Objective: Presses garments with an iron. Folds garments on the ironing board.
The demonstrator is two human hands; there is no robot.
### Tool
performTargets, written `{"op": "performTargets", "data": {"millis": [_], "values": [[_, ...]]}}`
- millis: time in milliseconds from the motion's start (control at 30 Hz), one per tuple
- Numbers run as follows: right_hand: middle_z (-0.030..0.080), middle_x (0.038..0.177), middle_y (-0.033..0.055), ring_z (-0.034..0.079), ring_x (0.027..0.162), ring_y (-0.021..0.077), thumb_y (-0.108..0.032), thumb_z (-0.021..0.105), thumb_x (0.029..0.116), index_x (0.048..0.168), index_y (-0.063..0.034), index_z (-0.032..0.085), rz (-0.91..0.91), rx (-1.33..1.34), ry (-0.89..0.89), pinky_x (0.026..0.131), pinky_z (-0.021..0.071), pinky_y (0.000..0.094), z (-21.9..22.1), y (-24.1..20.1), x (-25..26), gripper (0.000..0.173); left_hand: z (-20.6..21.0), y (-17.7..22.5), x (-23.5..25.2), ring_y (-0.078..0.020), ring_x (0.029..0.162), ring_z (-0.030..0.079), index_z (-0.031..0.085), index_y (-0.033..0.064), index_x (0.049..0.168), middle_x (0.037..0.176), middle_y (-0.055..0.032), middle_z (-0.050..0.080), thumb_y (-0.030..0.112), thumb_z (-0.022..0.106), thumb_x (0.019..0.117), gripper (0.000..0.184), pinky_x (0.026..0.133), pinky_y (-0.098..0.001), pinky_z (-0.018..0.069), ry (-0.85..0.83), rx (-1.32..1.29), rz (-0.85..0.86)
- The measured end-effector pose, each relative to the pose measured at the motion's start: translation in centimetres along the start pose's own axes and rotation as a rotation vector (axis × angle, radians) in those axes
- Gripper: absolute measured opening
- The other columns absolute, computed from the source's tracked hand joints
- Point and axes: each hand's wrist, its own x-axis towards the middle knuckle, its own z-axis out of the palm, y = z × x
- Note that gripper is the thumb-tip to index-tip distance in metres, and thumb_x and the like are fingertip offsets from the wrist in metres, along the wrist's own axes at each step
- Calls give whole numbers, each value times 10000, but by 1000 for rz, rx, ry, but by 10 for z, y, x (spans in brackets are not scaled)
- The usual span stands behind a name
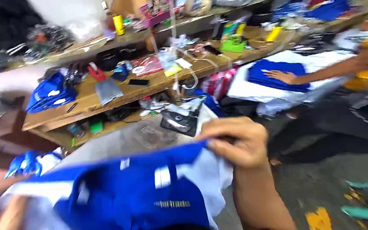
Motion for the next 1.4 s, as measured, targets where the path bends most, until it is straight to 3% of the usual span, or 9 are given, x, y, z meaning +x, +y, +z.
{"op": "performTargets", "data": {"millis": [133,200,300,533,700,900,1133,1300,1400], "values": [[741,972,78,705,875,122,-100,634,947,1033,-23,744,308,-298,-102,815,594,327,79,150,12,160,71,-147,9,-249,966,713,709,-51,1102,1037,-204,729,240,590,1015,326,905,-460,562,-111,329,-377],[700,1194,205,685,1097,347,-97,644,977,1228,-19,701,532,-475,-322,970,538,565,123,214,-6,269,111,-214,-13,-450,1199,626,649,-33,1282,1259,-292,653,290,597,1019,420,1032,-642,468,-313,452,-640],[583,1408,224,582,1276,417,-70,642,961,1390,-66,620,718,-469,-626,1039,463,649,176,274,-51,430,158,-264,-61,-494,1388,454,567,61,1445,1484,-279,506,352,678,962,574,1096,-710,366,-624,424,-831],[598,1398,226,507,1366,403,-137,607,994,1311,-67,684,905,-400,-813,1129,380,616,207,291,-78,334,180,-273,-85,-406,1362,502,674,84,1319,1427,-200,581,300,636,983,401,1117,-621,379,-739,333,-825],[636,1391,121,563,1324,322,-105,527,1026,1287,-111,706,649,-296,-796,1128,435,513,244,291,-49,317,216,-276,-55,-355,1284,582,744,88,1179,1296,-120,685,224,633,981,265,1074,-557,455,-600,195,-372],[680,1255,165,597,1231,385,-185,556,1041,1206,-67,719,549,-328,-1152,1034,462,567,275,309,-34,260,259,-277,-34,-365,1379,518,715,84,1222,1295,-117,693,240,570,1031,286,1201,-693,186,-959,139,-172],[701,1075,224,646,1098,393,-176,521,1011,1100,7,695,699,-424,-1286,1022,410,573,293,306,2,268,271,-257,-3,-381,1195,618,713,-23,1112,1133,-196,722,57,462,1021,278,1115,-591,335,-1073,286,-271],[654,1309,151,569,1263,391,-212,651,996,1393,-203,645,603,-302,-860,1015,446,654,250,332,-8,397,246,-282,-17,-345,1358,518,654,154,1367,1382,-109,629,393,716,935,498,1164,-666,294,-688,220,-410],[608,1371,231,552,1291,455,-180,712,966,1473,-120,548,724,-447,-671,1060,439,658,197,352,-33,536,210,-304,-55,-417,1353,518,569,119,1456,1431,-183,591,407,716,932,616,1094,-678,383,-415,370,-688]]}}
